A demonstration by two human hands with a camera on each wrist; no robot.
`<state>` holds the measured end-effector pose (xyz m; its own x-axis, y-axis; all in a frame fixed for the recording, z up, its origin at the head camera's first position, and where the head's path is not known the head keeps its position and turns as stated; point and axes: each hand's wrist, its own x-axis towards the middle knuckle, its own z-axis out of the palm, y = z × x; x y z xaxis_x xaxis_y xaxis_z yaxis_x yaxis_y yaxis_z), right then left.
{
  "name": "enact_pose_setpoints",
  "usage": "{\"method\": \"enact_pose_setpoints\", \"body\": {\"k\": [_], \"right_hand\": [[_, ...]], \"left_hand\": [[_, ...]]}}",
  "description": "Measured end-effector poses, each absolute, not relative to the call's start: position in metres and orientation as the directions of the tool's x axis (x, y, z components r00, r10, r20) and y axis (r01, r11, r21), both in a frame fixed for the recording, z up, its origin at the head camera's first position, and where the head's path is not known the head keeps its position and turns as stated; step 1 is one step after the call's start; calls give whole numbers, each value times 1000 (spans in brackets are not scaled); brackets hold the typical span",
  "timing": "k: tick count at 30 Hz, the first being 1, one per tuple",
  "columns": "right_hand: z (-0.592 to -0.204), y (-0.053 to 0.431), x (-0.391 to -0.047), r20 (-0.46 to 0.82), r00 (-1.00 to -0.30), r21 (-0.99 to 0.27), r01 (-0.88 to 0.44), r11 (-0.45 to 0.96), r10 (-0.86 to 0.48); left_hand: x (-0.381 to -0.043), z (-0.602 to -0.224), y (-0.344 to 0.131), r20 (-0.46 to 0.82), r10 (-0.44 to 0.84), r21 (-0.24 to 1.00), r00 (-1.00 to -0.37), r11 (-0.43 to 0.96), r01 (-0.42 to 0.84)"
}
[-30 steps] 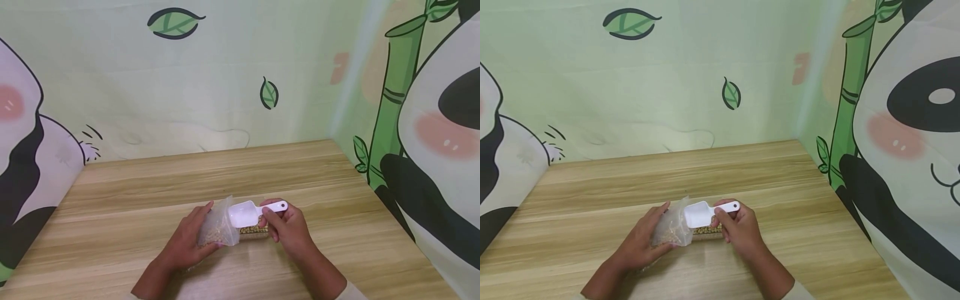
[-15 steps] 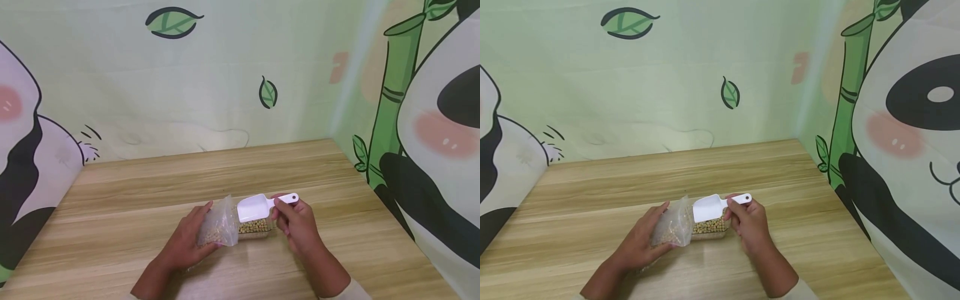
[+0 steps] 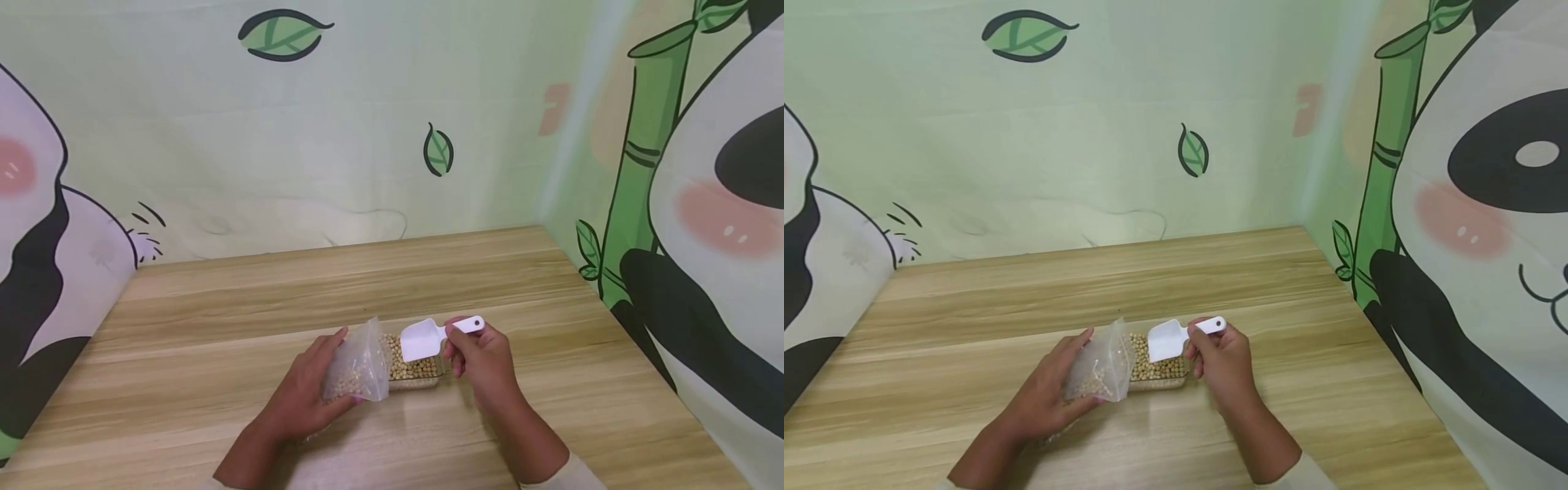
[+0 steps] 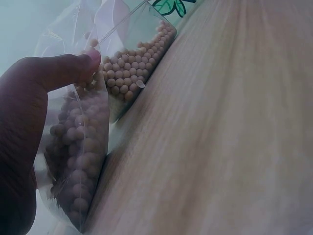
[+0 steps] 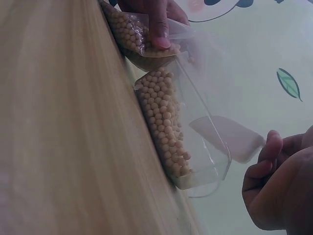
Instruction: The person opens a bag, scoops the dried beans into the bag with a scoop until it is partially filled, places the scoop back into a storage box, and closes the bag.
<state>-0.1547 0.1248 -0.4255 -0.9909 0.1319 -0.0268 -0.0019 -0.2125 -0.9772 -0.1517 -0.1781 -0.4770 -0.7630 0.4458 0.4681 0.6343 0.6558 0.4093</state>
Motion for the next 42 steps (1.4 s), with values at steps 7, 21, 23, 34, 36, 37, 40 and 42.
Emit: {"method": "enact_pose_setpoints", "body": {"k": [7,21,23,34,36,37,40,42], "right_hand": [[-427,124,-156,-34,-991,-979,7,-206,130],[-432,124,-148,306,-949,-918,-276,285,68],[-434,124,-147,411,-912,-836,-372,404,11],[-440,123,-150,484,-868,-723,-468,508,-110],[-439,122,-150,394,-917,-805,-380,456,-68],[-438,122,-150,339,-940,-847,-326,419,-46],[-436,121,-151,178,-984,-944,-168,283,9],[-435,121,-152,106,-994,-972,-97,214,27]], "left_hand": [[-152,-477,-178,461,444,411,-768,660,628],[-151,-475,-177,440,432,430,-787,668,607],[-151,-475,-177,433,429,432,-793,673,600],[-151,-474,-177,433,434,435,-790,668,605],[-151,-473,-177,431,434,439,-792,666,603],[-151,-473,-177,428,433,443,-793,664,602],[-151,-473,-177,424,431,445,-796,667,598],[-151,-473,-177,427,432,446,-795,664,600]]}}
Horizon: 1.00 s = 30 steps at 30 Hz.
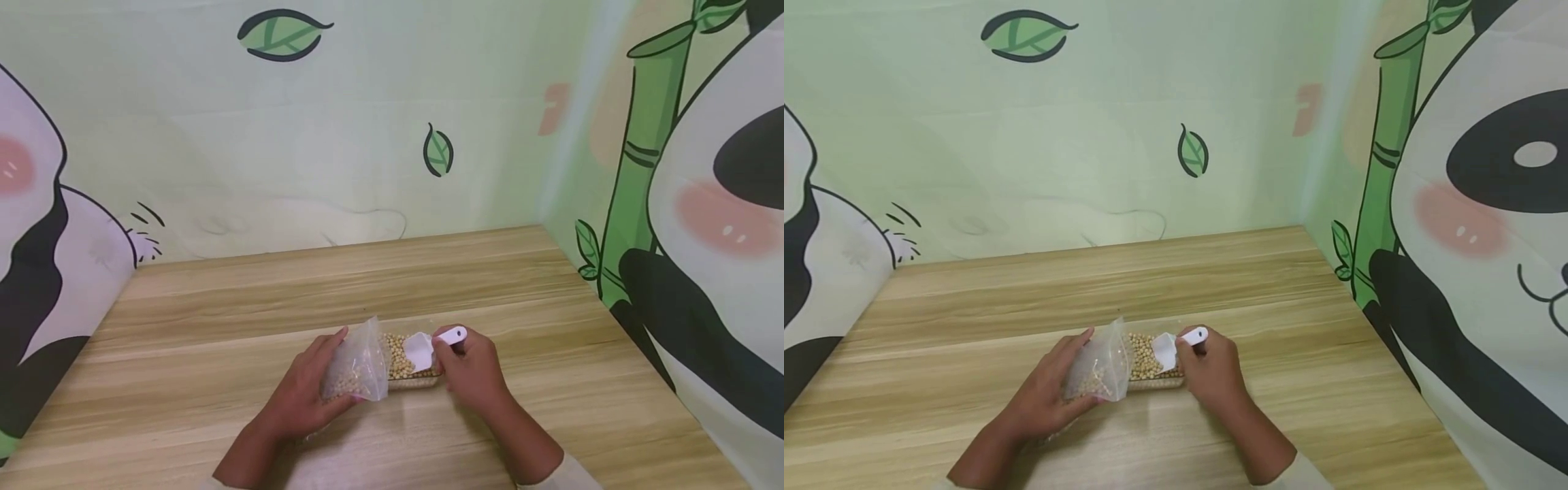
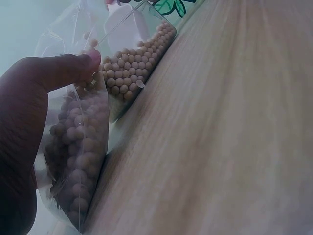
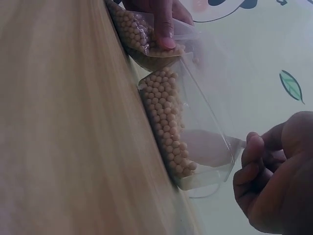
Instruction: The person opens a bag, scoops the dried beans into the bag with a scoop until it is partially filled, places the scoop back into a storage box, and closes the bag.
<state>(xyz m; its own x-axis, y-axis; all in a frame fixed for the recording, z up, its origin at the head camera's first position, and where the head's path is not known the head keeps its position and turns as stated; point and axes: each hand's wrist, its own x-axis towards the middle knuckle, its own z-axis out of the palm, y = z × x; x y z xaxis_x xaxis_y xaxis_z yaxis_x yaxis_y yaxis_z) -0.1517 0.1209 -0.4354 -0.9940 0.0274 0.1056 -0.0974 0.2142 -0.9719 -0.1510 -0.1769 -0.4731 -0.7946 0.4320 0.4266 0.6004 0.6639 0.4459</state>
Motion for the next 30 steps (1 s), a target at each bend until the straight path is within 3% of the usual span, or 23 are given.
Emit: {"method": "enact_pose_setpoints", "body": {"k": [14,30], "right_hand": [[-442,121,-161,-180,-983,-983,178,-34,43],[-444,124,-163,-252,-967,-921,250,-298,-34]], "left_hand": [[-151,-473,-176,408,429,462,-806,664,588],[-151,-474,-176,411,423,451,-808,675,583]]}}
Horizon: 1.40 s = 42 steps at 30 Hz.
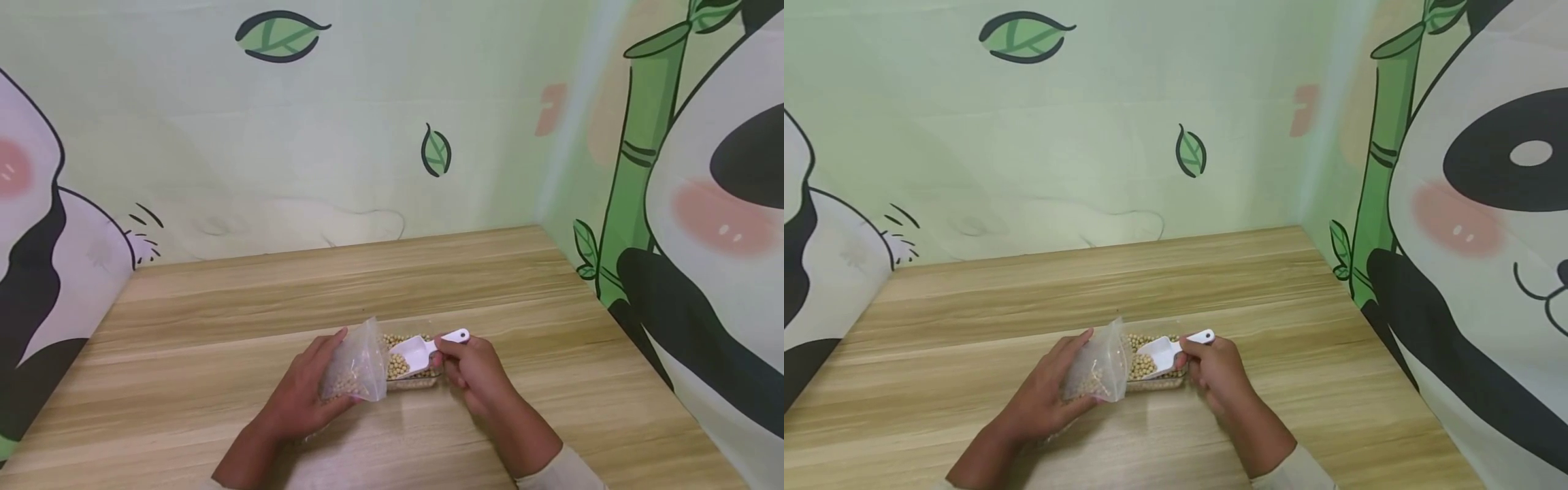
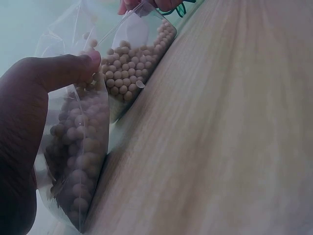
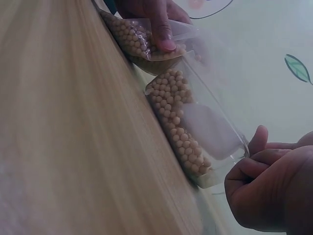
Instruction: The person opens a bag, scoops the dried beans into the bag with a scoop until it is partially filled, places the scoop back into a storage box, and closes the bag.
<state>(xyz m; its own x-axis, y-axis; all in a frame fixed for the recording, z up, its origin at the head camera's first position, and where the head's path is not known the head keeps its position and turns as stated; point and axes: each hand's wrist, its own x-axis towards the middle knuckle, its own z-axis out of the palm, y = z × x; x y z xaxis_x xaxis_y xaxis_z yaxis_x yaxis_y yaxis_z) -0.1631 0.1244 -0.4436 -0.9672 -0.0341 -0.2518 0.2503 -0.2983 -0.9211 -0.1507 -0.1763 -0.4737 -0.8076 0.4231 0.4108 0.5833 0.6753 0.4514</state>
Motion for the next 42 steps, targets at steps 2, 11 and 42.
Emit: {"method": "enact_pose_setpoints", "body": {"k": [2,11,42], "right_hand": [[-445,125,-164,-256,-966,-911,256,-322,-43],[-445,130,-164,-284,-949,-864,316,-393,-139],[-431,135,-163,-241,-968,-796,235,-557,-63]], "left_hand": [[-151,-474,-176,413,423,449,-807,676,584],[-151,-474,-177,423,432,440,-797,671,597],[-151,-474,-177,419,418,450,-806,675,584]]}}
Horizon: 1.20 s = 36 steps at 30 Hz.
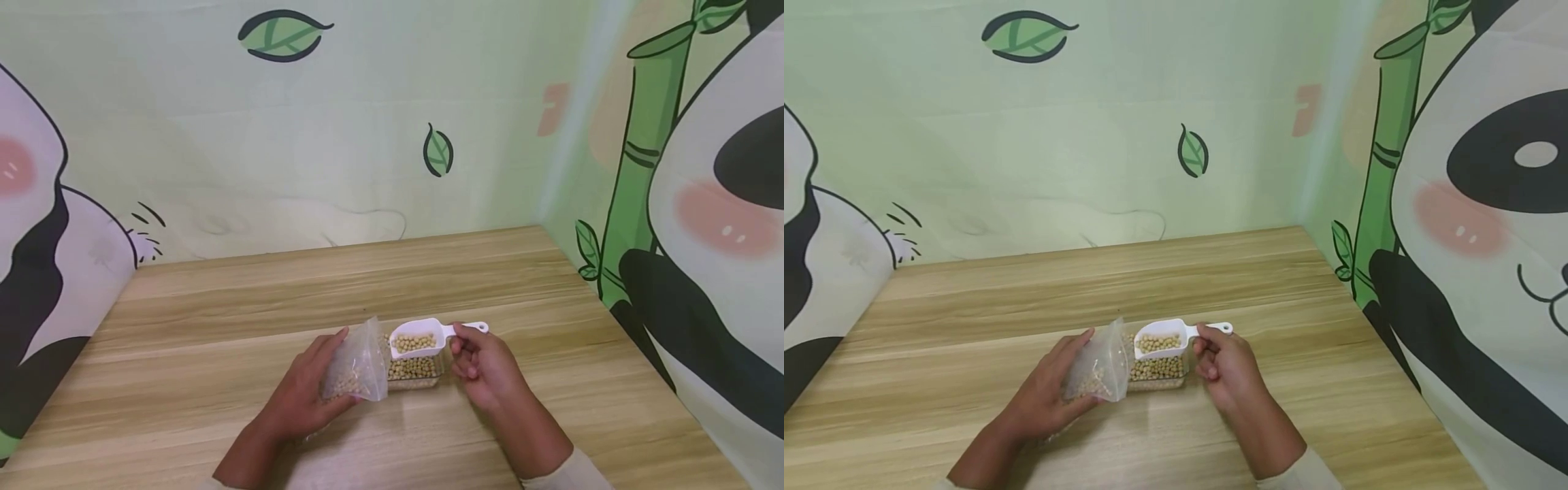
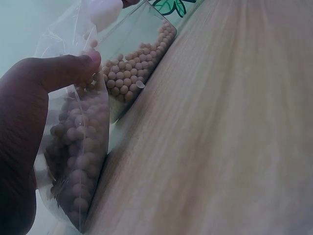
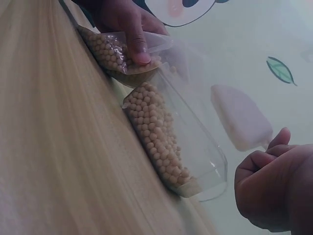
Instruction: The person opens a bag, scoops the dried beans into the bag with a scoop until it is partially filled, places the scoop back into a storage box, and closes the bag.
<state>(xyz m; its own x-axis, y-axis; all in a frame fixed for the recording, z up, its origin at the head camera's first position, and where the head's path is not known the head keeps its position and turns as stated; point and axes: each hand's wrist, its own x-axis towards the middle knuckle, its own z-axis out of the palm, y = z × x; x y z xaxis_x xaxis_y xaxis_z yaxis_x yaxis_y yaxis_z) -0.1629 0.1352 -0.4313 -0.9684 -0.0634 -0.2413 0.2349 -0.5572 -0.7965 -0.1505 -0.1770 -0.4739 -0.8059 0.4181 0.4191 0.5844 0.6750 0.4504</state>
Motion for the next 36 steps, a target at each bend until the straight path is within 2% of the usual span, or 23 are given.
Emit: {"method": "enact_pose_setpoints", "body": {"k": [8,15,22,26,30,36], "right_hand": [[-424,132,-154,-130,-987,-852,161,-499,-96],[-424,122,-146,-16,-995,-972,40,-233,-103],[-423,119,-140,67,-994,-996,-62,-56,-90],[-421,121,-137,146,-986,-989,-143,-44,-77],[-420,124,-137,207,-978,-975,-204,-90,-18],[-420,125,-142,221,-968,-961,-236,-141,116]], "left_hand": [[-151,-475,-178,425,420,450,-802,671,590],[-151,-475,-178,429,419,447,-800,671,592],[-150,-475,-178,432,419,445,-799,671,593],[-151,-475,-177,420,420,450,-804,673,587],[-151,-474,-177,418,421,448,-805,675,586],[-150,-473,-177,411,416,447,-811,684,577]]}}
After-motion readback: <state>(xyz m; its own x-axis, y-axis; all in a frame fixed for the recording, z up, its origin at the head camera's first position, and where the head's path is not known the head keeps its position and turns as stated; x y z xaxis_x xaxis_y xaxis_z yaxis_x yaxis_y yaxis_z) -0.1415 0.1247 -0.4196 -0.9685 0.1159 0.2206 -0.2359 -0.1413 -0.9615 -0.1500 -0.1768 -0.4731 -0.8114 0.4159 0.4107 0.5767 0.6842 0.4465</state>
